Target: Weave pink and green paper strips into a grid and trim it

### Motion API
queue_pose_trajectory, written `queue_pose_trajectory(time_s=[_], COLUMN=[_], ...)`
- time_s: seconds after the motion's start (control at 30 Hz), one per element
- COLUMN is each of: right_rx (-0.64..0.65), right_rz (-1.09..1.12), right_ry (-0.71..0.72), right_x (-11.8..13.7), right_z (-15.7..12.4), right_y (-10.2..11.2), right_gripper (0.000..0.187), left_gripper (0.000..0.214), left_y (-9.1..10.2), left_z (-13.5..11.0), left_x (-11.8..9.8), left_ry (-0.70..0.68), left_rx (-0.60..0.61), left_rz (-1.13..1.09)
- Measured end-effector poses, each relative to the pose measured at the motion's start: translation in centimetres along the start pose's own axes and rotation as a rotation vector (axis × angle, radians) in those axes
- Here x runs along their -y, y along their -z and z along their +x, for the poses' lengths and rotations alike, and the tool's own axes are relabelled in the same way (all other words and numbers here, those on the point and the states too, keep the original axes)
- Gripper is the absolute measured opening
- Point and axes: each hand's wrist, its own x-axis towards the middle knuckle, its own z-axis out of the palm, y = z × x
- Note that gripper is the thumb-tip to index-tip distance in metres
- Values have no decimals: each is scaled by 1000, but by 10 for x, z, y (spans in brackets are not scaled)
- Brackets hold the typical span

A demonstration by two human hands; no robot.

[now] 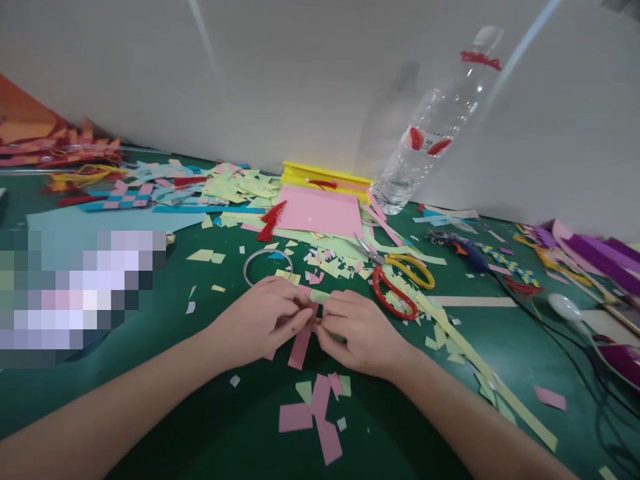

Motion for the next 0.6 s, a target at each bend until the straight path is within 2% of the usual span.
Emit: queue_pose_trajectory(time_s=[0.2, 0.37, 0.47, 0.6], right_rx=[-110, -129, -245, -381], right_rz=[15, -15, 21, 101], right_ry=[23, 67, 72, -64], right_x=[-3, -5, -7, -11], right_z=[-7, -8, -10, -14], right_y=[1, 1, 1, 2], right_gripper=[33, 31, 27, 25], left_gripper=[32, 32, 28, 23], left_y=[1, 0, 0, 0], left_z=[1, 1, 0, -1], left_x=[-1, -2, 1, 6], left_ry=[5, -8, -45, -67], left_rx=[6, -34, -91, -240], left_rz=[5, 55, 48, 109])
